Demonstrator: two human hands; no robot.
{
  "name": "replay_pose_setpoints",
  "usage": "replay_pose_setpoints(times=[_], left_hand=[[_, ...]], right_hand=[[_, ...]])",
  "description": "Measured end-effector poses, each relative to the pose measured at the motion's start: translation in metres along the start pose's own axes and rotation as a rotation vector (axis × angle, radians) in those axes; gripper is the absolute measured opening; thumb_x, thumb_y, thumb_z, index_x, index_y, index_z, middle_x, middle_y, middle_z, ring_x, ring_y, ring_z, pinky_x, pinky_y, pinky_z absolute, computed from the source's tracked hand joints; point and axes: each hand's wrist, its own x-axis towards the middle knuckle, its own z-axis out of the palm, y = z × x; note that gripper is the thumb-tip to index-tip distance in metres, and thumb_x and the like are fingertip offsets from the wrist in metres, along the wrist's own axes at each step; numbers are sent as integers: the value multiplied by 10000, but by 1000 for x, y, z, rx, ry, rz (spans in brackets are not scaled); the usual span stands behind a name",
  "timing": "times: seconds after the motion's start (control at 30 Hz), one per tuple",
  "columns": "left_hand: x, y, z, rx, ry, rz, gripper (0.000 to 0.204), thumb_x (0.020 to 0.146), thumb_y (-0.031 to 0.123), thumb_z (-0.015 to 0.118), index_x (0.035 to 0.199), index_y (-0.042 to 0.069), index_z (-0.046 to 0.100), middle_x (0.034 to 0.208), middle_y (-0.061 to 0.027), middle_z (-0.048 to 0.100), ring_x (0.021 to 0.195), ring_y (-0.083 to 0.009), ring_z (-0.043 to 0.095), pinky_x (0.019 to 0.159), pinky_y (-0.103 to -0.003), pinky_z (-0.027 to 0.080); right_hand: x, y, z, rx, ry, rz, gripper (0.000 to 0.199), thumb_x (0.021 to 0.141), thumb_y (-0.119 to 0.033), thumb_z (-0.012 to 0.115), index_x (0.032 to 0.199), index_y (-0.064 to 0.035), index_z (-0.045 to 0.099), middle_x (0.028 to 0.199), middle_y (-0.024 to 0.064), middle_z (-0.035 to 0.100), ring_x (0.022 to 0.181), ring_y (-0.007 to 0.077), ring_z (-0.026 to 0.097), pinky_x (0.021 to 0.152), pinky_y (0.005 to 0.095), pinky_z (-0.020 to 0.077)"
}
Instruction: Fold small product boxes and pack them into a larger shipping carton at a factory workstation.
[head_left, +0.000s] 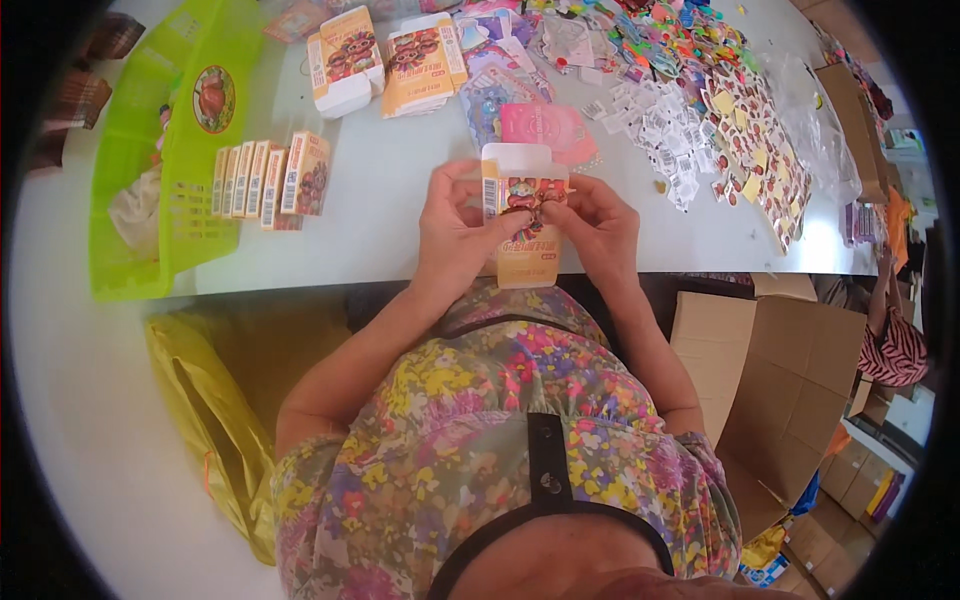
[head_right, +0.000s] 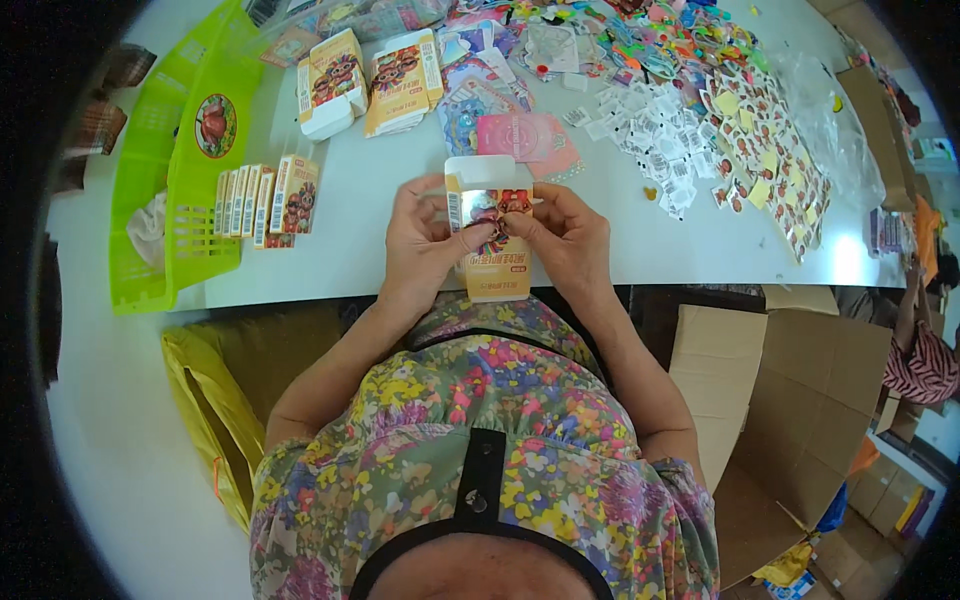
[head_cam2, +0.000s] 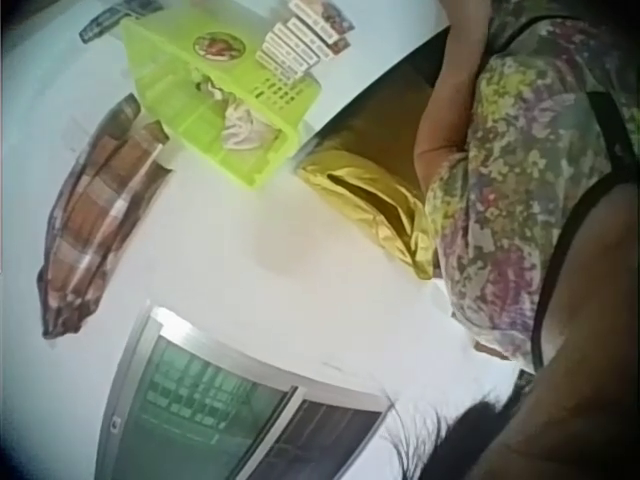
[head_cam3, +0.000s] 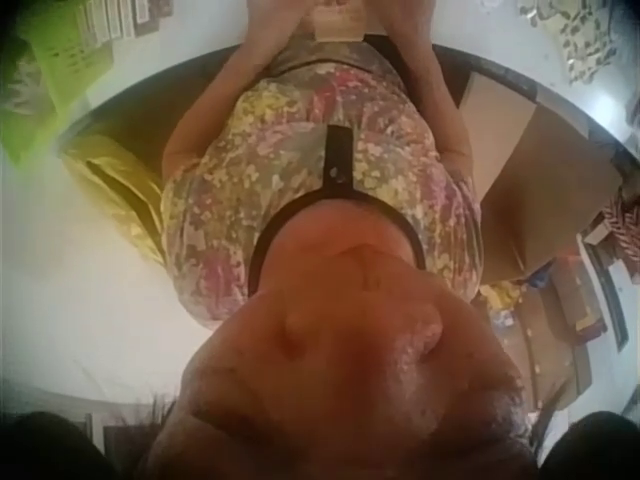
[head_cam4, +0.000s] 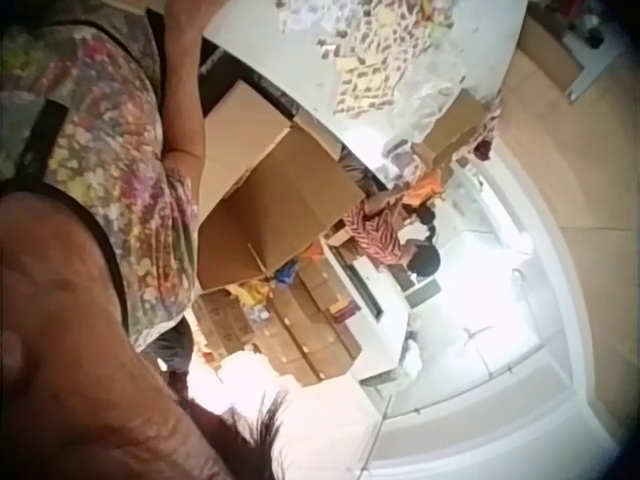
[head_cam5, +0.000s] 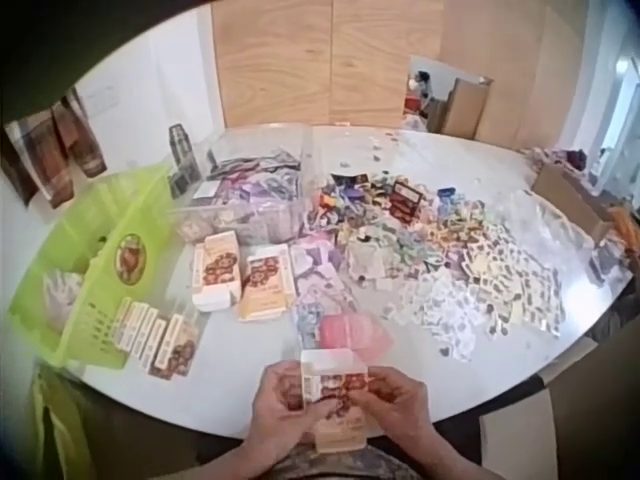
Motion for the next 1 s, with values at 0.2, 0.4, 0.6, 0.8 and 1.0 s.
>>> replay_pose_setpoints(times=[0.2,0.4,0.6,0.8,1.0], left_hand=[[-14,1,0,14,-22,98,626,808,1,737,1330,18,393,1055,-108,609,825,-133,648,641,-253,555],[-15,-7,-4,176,-154,70,524,862,-19,681,1325,45,445,1080,-63,584,870,-89,616,691,-237,524],[-8,-7,-3,355,-195,264,283,845,16,698,1099,23,573,1028,-62,582,882,-117,614,693,-241,521],[-8,6,1,151,-97,285,92,831,-7,701,902,4,644,968,-82,601,846,-149,624,684,-257,524],[5,16,-6,26,-267,91,79,810,3,739,864,-1,682,841,-35,642,792,-95,634,693,-232,521]], right_hand=[[-11,3,-1,-205,-20,-132,438,851,28,682,1274,31,571,991,73,701,892,110,656,800,251,526],[-14,3,-11,-101,-22,-147,346,825,18,707,1165,21,642,974,61,652,788,85,607,678,220,479],[-11,-5,-24,-182,-95,-12,79,887,-14,631,859,54,657,931,59,651,905,99,565,882,285,465],[-11,-18,-21,-402,-89,-184,105,876,-28,649,938,46,689,927,72,671,843,109,615,771,259,507],[-3,-48,-22,-281,-220,142,112,851,-41,688,935,33,702,873,69,684,776,95,628,702,244,513]])
